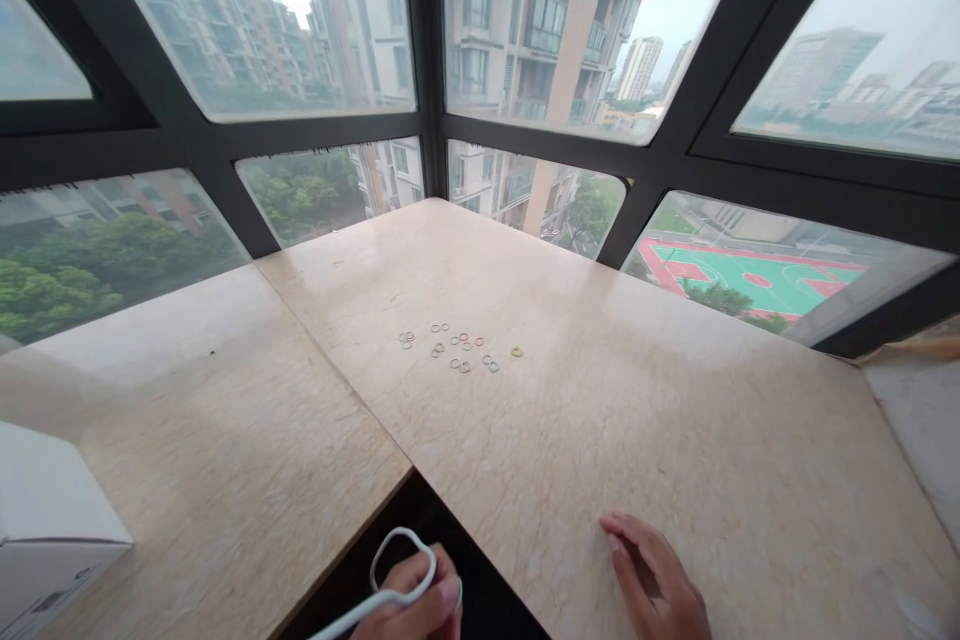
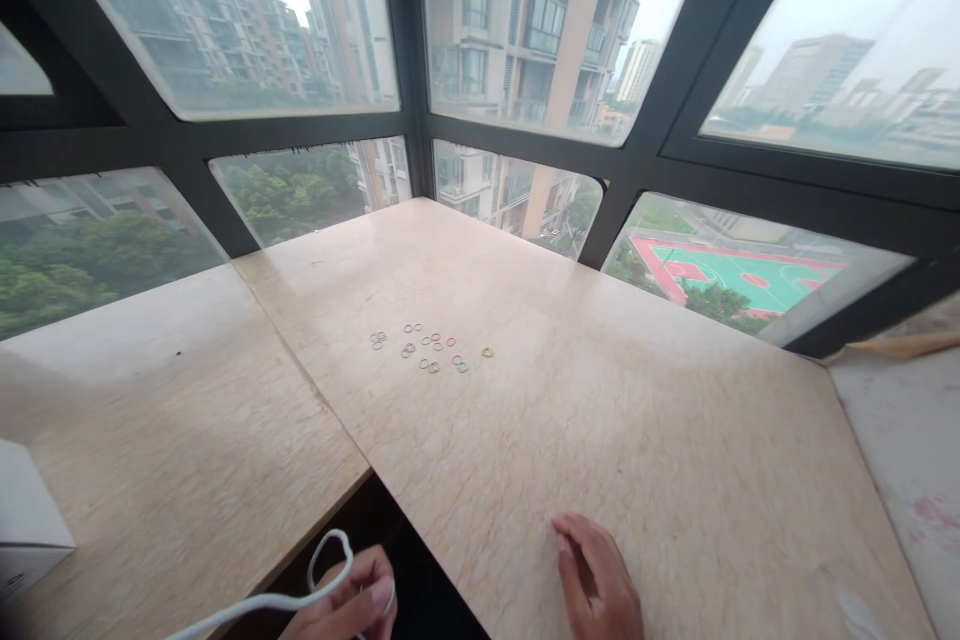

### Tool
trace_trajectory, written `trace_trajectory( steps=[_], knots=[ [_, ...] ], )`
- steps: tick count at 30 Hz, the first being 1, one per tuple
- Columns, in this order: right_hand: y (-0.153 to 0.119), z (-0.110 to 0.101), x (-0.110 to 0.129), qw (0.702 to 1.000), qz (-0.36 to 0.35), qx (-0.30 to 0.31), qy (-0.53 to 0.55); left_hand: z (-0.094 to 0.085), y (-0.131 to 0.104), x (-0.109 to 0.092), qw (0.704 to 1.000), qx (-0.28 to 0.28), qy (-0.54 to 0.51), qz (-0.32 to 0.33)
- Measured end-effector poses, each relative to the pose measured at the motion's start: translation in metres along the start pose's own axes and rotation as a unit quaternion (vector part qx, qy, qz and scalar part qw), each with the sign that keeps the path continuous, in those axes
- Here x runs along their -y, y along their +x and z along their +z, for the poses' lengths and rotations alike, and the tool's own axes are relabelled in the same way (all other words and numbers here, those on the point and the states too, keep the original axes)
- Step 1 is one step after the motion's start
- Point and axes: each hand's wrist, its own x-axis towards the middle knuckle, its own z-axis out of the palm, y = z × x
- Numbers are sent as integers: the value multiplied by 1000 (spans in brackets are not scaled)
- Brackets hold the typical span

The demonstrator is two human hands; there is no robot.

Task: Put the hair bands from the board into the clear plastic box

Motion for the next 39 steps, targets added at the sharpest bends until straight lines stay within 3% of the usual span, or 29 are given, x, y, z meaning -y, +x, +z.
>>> trace_trajectory(
  steps=[2,4,7,10,13,16,19,21,25,32,36,39],
  knots=[
    [-1,1,1,1000,12,-4,1,13,13,-23,989,-25,-140,31],
    [-1,2,3,1000,28,-2,5,22,33,-44,964,-100,-235,80],
    [-2,3,5,999,39,4,15,22,73,-70,923,-227,-268,157],
    [-2,2,5,999,41,9,23,8,111,-83,917,-309,-159,195],
    [-3,3,2,999,33,9,22,-16,134,-84,922,-341,27,182],
    [-4,4,-2,1000,20,3,23,-40,139,-79,897,-375,143,187],
    [-4,6,-5,1000,10,-2,24,-57,134,-76,870,-416,177,198],
    [-5,7,-5,1000,12,-1,22,-62,131,-78,868,-416,165,214],
    [-6,9,-5,1000,15,1,22,-57,129,-90,883,-362,156,256],
    [-7,10,-4,1000,9,5,29,-39,150,-132,863,-354,256,254],
    [-5,10,-1,999,17,4,34,-37,170,-155,828,-377,346,228],
    [-4,9,0,999,25,2,43,-47,184,-162,790,-381,440,192]
  ],
)
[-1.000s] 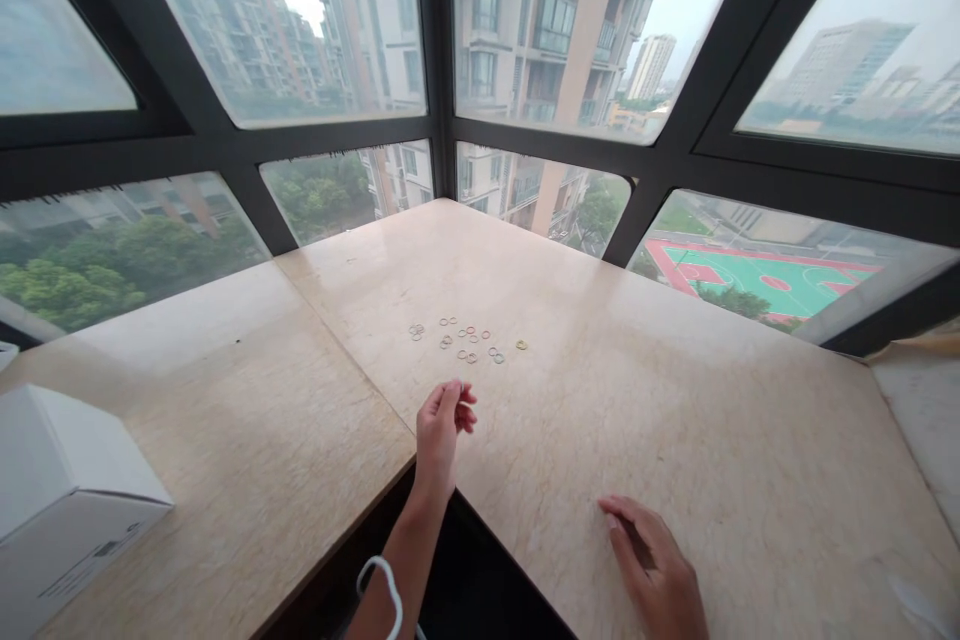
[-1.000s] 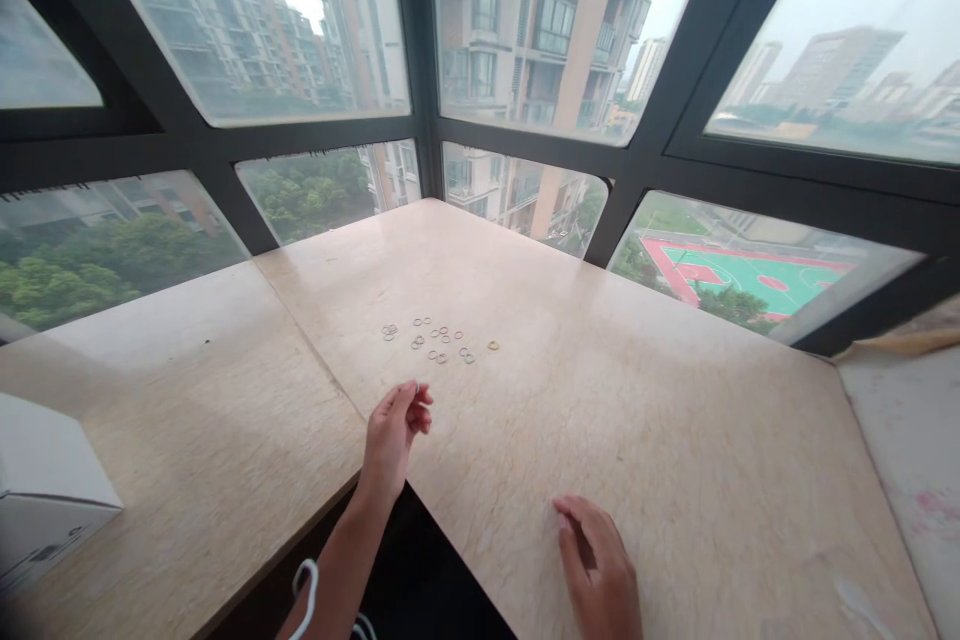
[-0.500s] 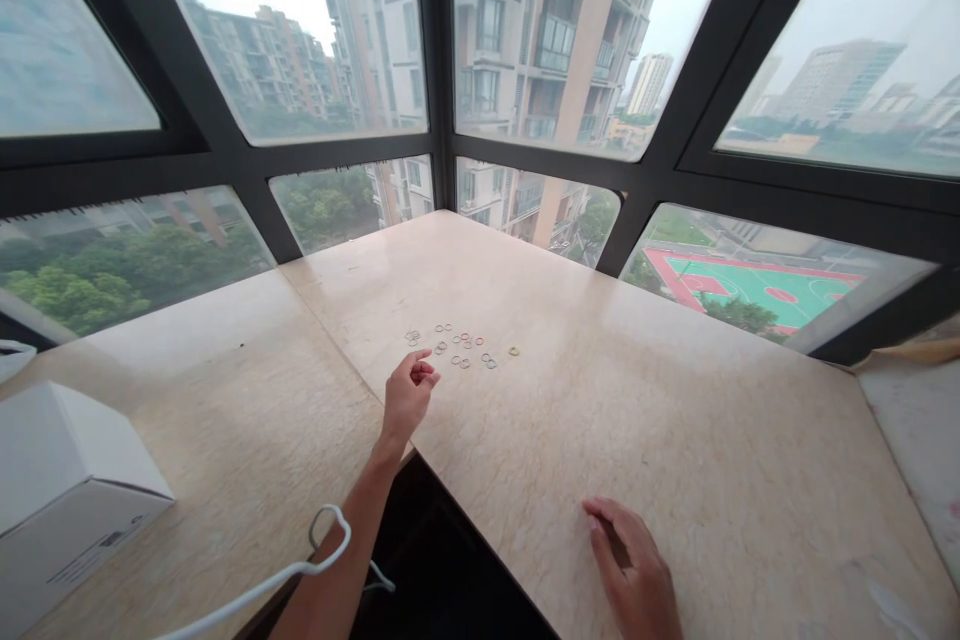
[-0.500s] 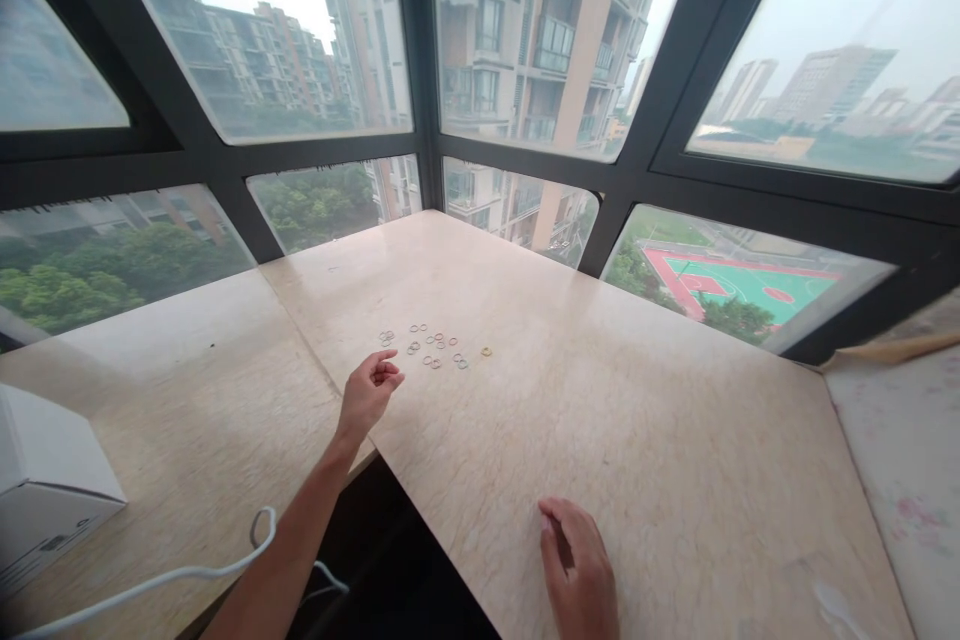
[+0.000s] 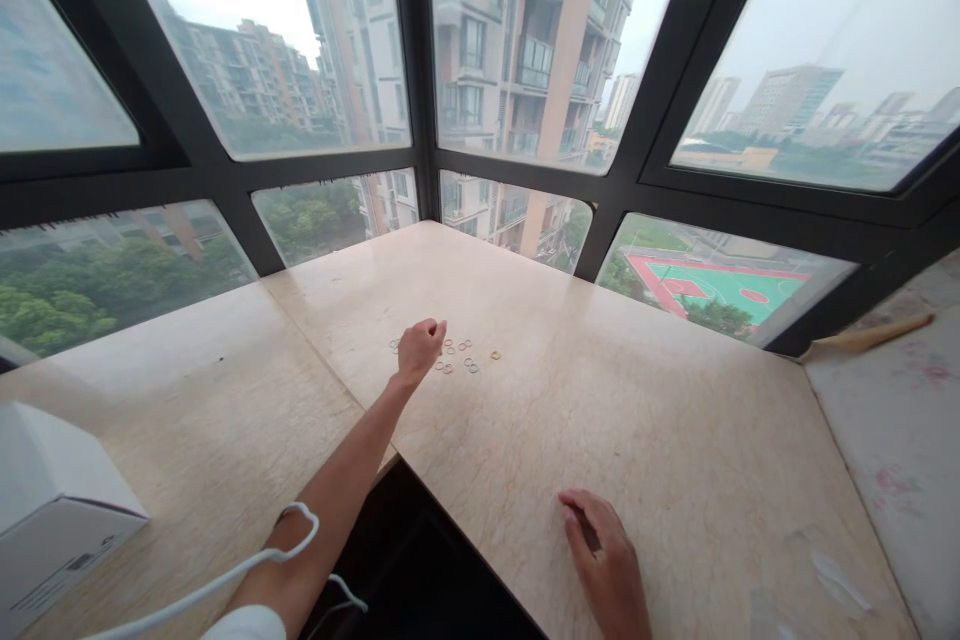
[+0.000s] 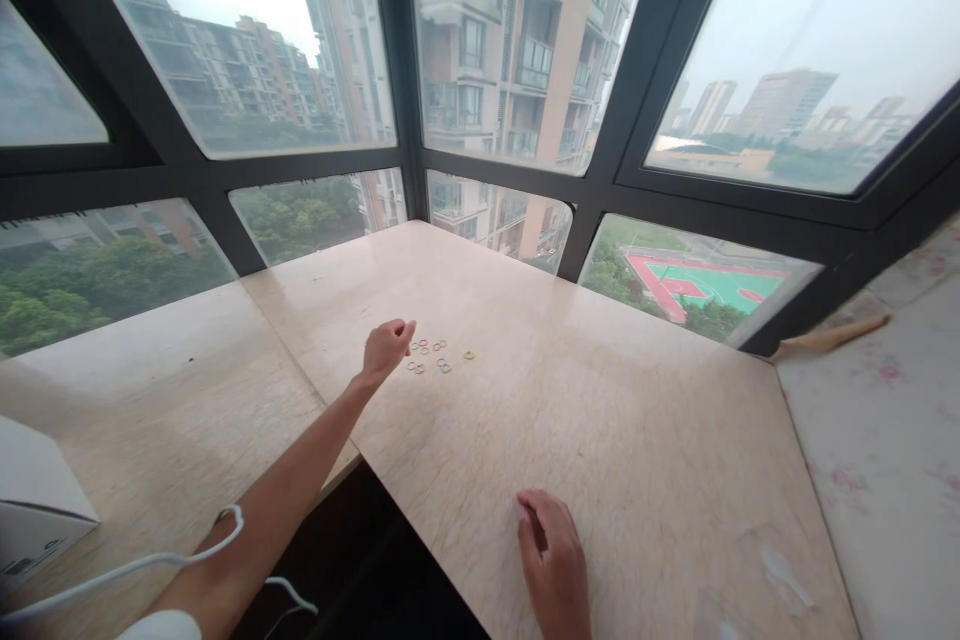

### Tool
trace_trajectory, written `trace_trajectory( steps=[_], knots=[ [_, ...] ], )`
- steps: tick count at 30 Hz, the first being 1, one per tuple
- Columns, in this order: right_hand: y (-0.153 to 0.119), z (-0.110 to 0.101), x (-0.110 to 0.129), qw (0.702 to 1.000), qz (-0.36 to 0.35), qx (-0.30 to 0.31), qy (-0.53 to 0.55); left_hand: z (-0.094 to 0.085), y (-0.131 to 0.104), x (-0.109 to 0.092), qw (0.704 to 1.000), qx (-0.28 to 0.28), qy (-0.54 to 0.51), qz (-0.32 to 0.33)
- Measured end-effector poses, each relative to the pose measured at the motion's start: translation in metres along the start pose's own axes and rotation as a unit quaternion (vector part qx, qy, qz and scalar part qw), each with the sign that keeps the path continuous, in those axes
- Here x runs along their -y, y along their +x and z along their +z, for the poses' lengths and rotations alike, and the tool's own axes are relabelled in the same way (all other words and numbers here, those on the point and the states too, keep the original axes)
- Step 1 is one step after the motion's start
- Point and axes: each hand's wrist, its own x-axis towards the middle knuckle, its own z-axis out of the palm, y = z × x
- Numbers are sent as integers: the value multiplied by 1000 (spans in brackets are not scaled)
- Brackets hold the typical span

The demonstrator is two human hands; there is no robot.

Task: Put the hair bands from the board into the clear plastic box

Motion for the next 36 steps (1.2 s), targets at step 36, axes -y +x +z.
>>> trace_trajectory(
  steps=[36],
  knots=[
    [9,-7,20,997,60,10,42,122,19,-28,934,146,84,316]
  ],
)
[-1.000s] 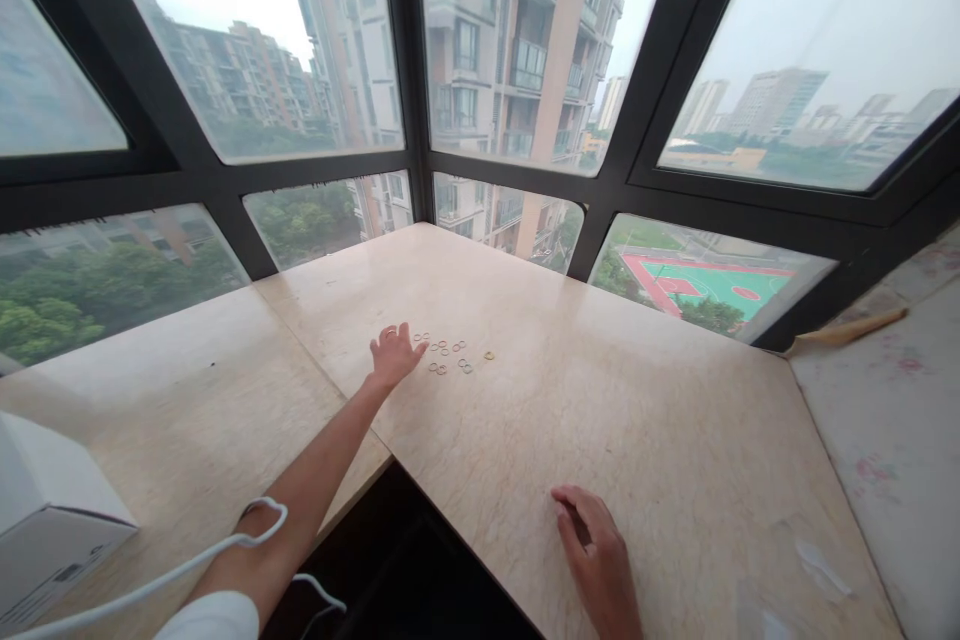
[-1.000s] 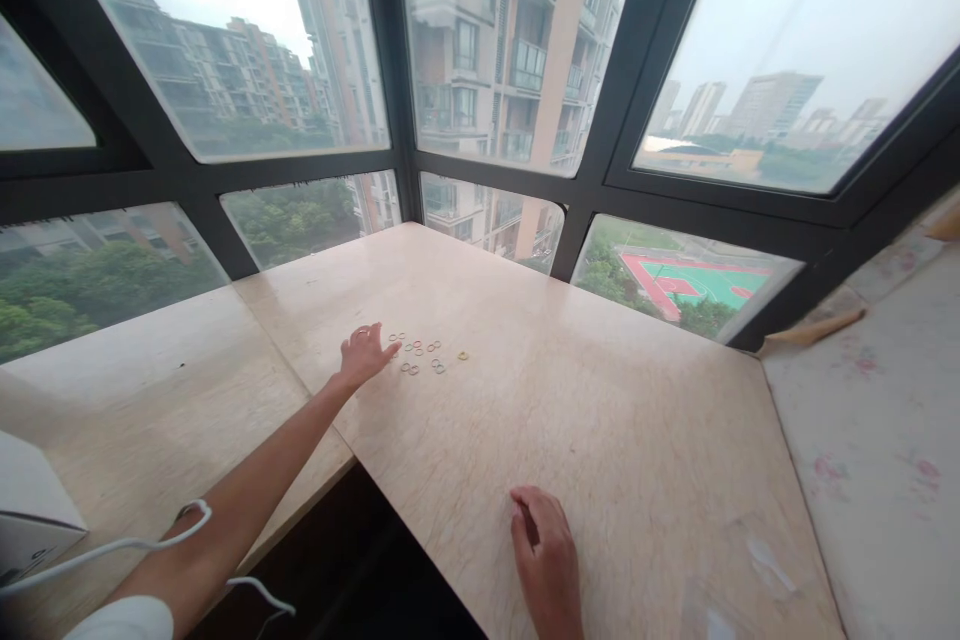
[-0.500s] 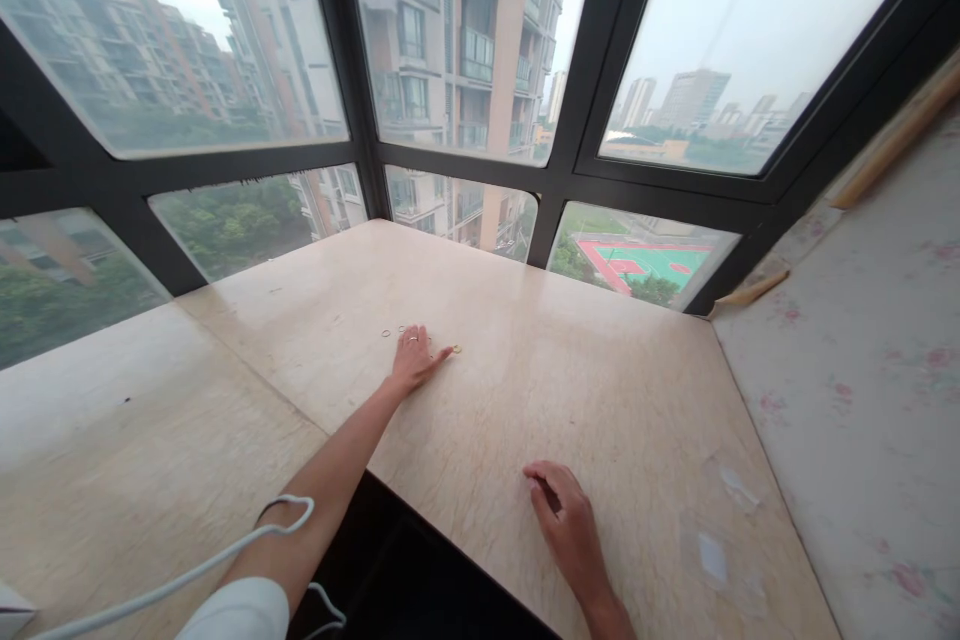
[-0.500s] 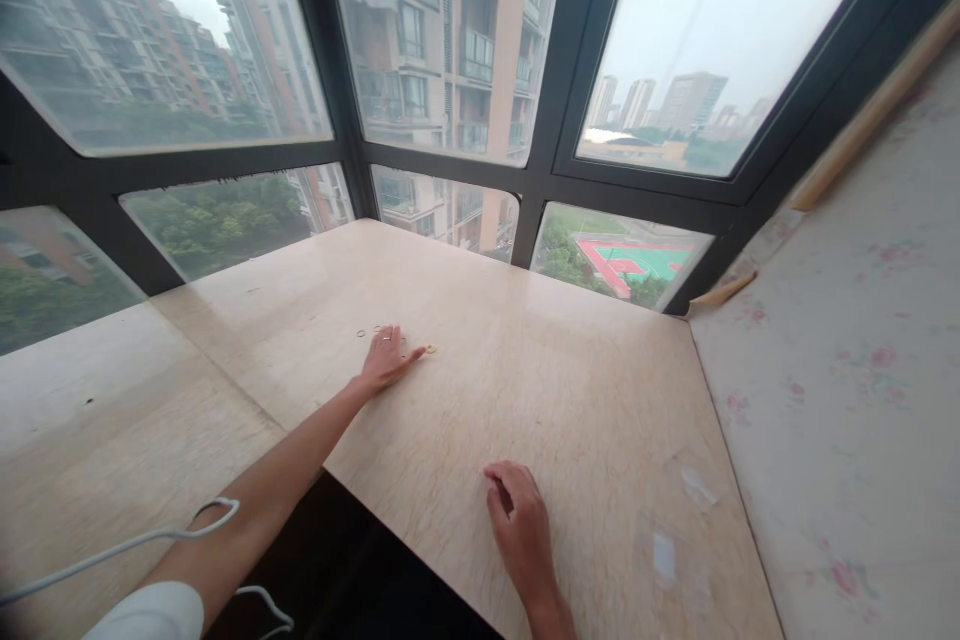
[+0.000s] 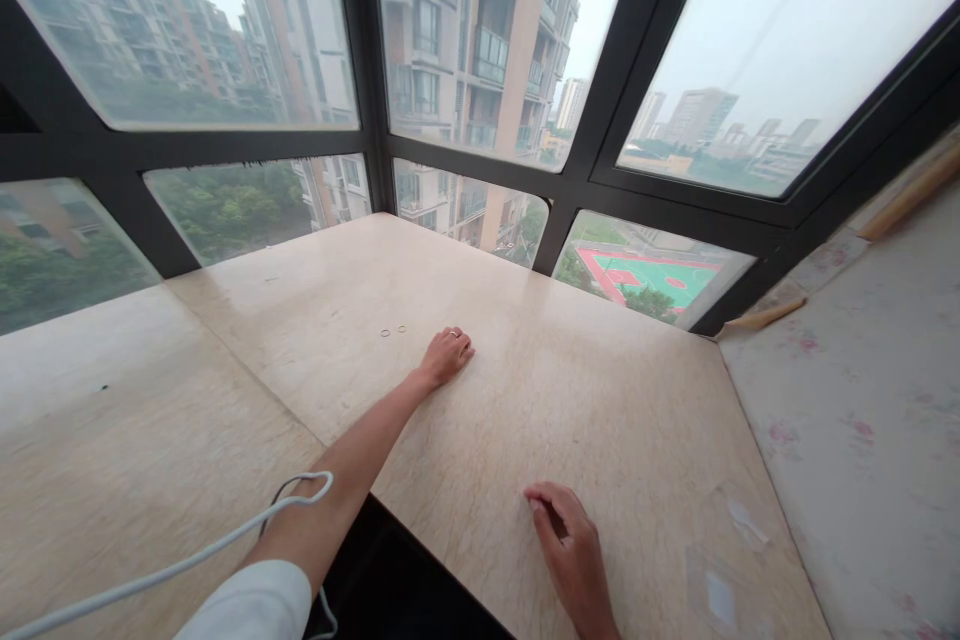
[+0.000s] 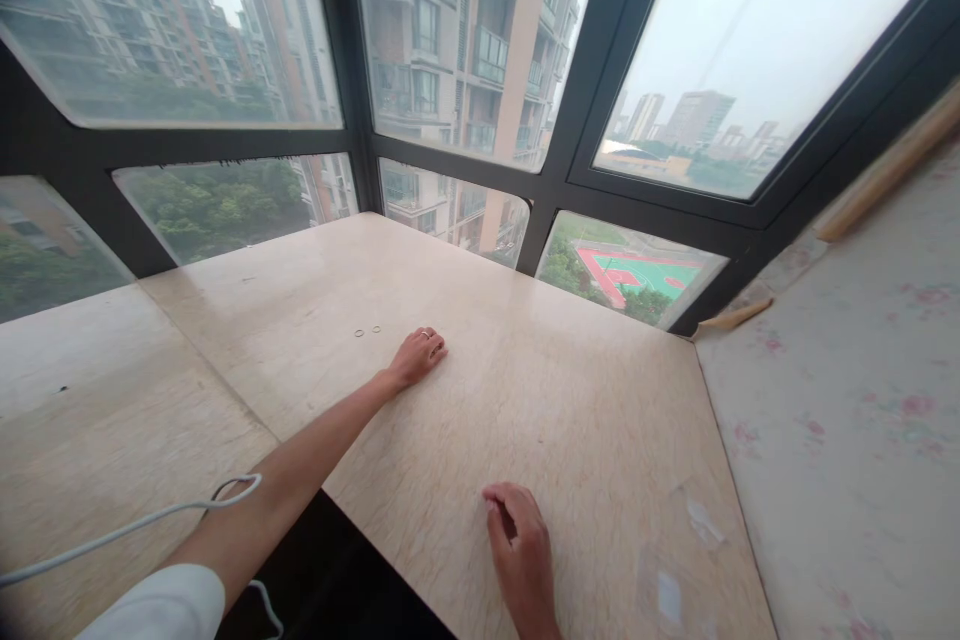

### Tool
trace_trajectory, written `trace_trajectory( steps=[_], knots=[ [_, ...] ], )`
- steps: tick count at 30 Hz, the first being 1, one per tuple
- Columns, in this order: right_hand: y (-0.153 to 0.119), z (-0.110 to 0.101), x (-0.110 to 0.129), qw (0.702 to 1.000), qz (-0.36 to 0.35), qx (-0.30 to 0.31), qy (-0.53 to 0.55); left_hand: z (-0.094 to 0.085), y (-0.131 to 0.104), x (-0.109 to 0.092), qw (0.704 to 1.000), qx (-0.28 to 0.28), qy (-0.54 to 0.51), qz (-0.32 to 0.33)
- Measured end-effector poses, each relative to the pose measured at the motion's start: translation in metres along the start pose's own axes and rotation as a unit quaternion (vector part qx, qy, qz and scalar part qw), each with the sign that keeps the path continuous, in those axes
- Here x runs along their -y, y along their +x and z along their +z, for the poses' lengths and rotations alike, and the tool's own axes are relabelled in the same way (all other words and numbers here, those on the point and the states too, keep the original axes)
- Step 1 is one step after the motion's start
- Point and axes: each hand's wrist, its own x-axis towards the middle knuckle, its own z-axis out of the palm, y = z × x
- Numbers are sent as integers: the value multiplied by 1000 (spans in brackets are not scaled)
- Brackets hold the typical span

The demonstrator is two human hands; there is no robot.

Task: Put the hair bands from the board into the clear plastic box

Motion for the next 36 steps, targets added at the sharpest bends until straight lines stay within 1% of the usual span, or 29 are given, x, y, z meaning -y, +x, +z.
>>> trace_trajectory(
  steps=[8,12,15,18,21,24,27,31,34,36],
  knots=[
    [0,0,-1,1000,3,-8,19,-9,12,28,996,57,-3,-70],
    [1,-1,-3,1000,7,-14,19,-19,18,37,992,73,-8,-102],
    [2,0,-4,999,11,-20,27,-36,26,45,987,52,-23,-147],
    [3,1,-4,999,8,-30,30,-58,37,60,976,22,-55,-211],
    [4,1,-4,999,4,-36,30,-80,49,78,954,4,-117,-277],
    [4,2,-5,999,5,-35,30,-94,58,87,923,-4,-210,-323],
    [3,2,-6,999,6,-32,31,-98,62,84,893,-2,-307,-329],
    [3,2,-6,999,2,-29,28,-99,63,68,865,24,-405,-294],
    [3,2,-5,999,-1,-30,25,-102,65,57,855,58,-444,-261],
    [3,1,-5,999,-5,-31,24,-106,67,54,857,73,-450,-241]
  ],
)
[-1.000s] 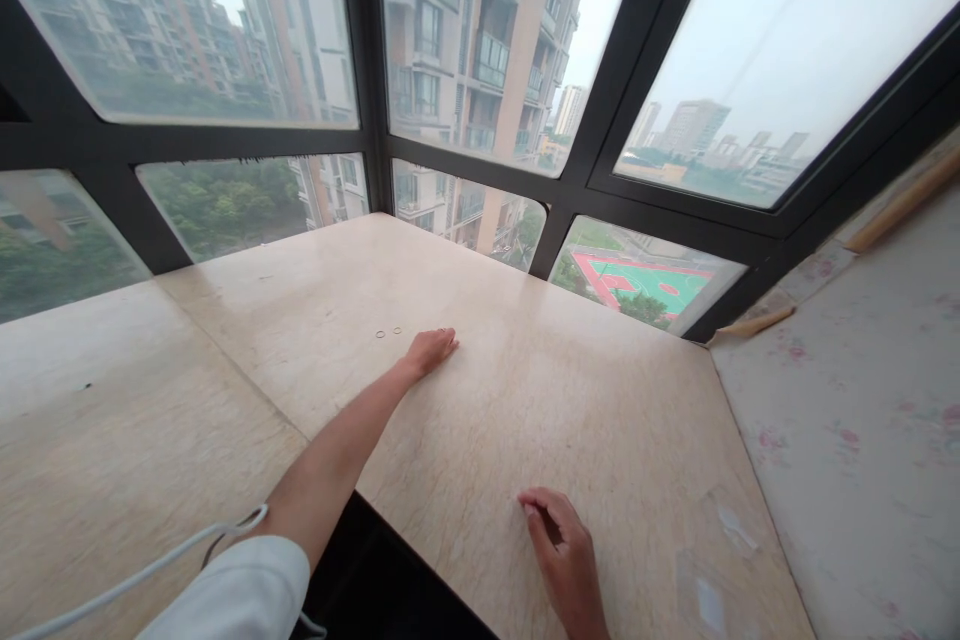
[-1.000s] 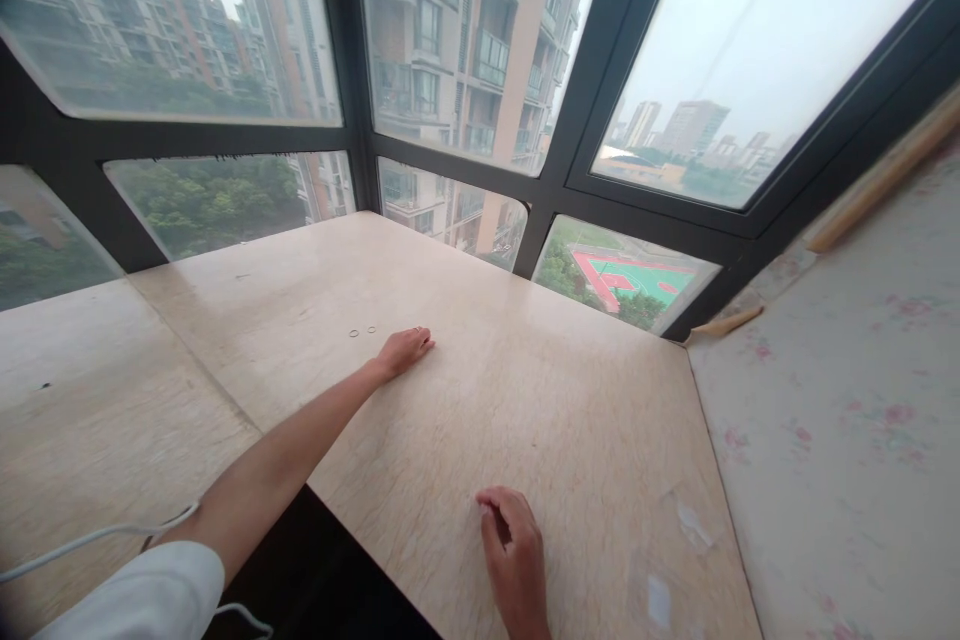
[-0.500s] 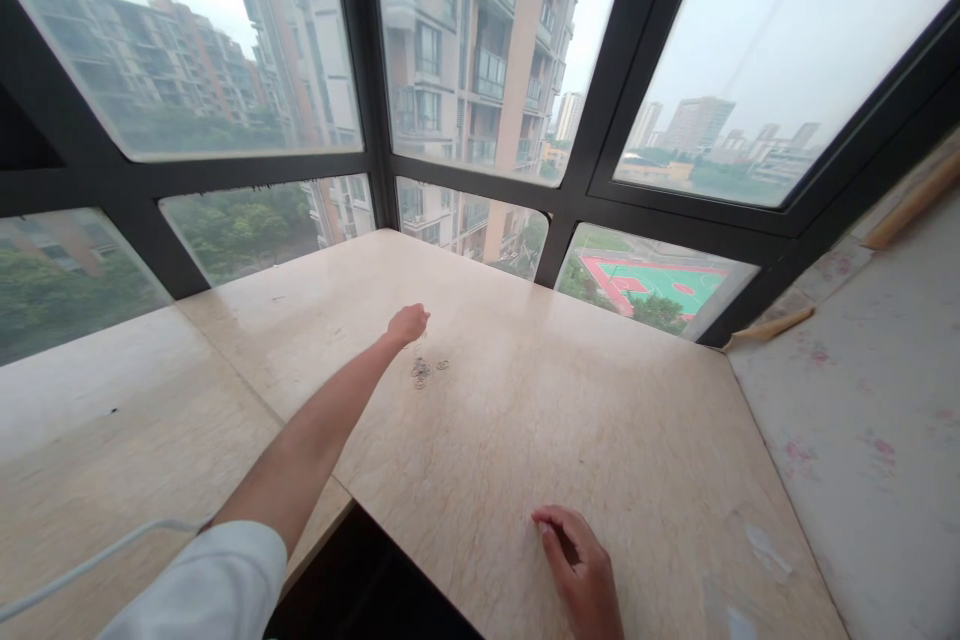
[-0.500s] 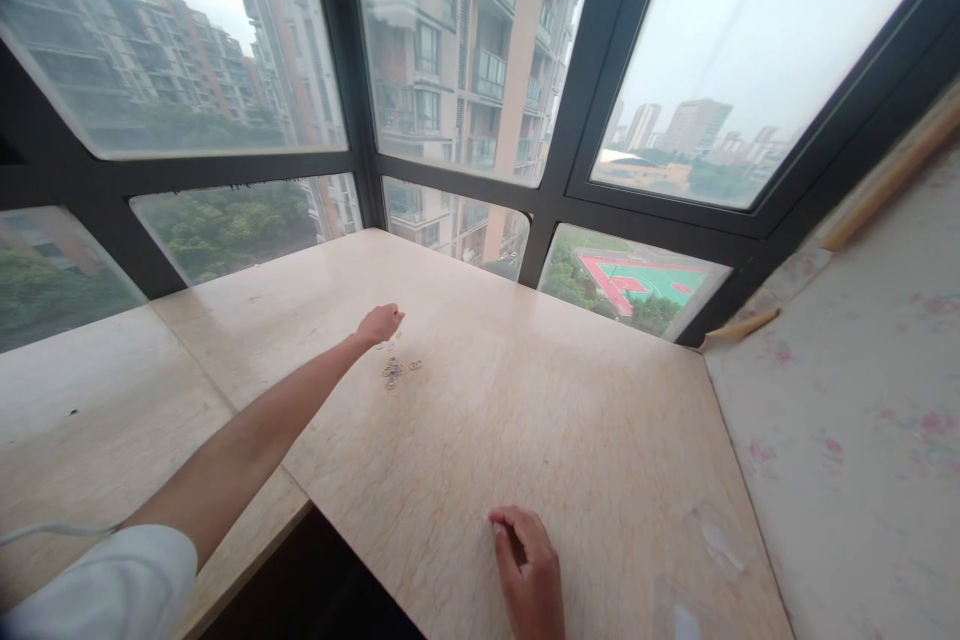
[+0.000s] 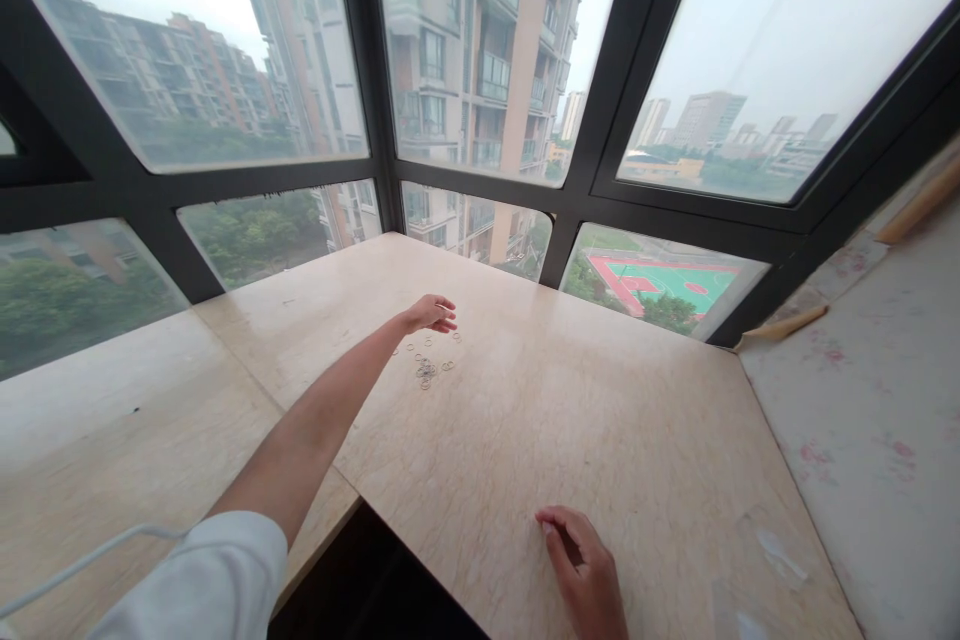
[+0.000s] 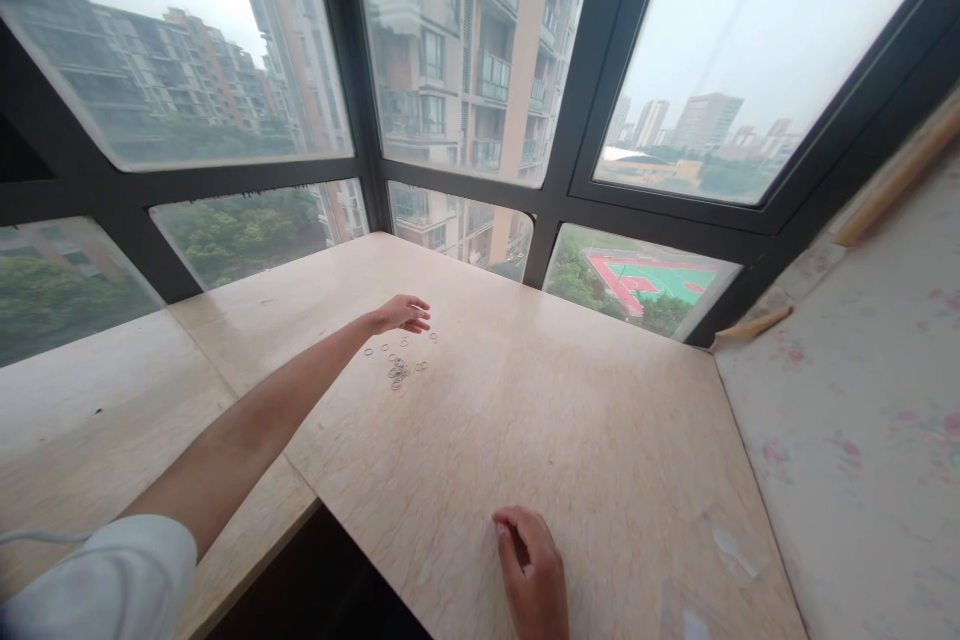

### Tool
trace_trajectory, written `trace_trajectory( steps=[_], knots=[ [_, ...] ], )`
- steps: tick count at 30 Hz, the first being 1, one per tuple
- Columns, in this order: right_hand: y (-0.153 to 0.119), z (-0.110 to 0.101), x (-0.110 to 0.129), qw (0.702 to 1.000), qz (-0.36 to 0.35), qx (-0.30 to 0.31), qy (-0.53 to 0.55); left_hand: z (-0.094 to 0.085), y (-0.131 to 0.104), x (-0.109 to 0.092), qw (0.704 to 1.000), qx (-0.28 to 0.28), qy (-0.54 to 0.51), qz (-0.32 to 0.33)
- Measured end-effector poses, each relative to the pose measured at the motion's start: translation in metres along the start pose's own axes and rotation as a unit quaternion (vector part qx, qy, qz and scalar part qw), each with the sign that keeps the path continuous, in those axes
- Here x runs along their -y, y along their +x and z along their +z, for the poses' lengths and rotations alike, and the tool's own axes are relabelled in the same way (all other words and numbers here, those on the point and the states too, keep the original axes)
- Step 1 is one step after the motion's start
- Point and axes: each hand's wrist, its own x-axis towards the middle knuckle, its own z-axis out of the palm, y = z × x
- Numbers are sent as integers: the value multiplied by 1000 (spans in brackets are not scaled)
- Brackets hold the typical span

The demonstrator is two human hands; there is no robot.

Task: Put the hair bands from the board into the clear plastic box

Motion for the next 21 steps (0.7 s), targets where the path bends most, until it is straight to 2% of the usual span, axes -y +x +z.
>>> trace_trajectory(
  steps=[3,6,10,13,16,18,21],
  knots=[
    [0,0,-2,1000,-9,-1,-1,-9,2,-4,1000,-8,26,13],
    [-1,1,-7,1000,-20,-2,-1,-35,2,3,994,-64,83,8],
    [-3,2,-15,1000,-25,1,2,-81,-10,35,965,-163,203,-29],
    [-5,4,-19,1000,-9,2,12,-103,-23,68,937,-193,287,-47],
    [-6,6,-18,999,16,-18,31,-100,-30,97,921,-186,341,-40],
    [-6,7,-16,999,27,-26,39,-85,-30,108,916,-173,362,-21],
    [-6,5,-14,999,35,-25,34,-52,-30,113,912,-142,384,23]
  ],
)
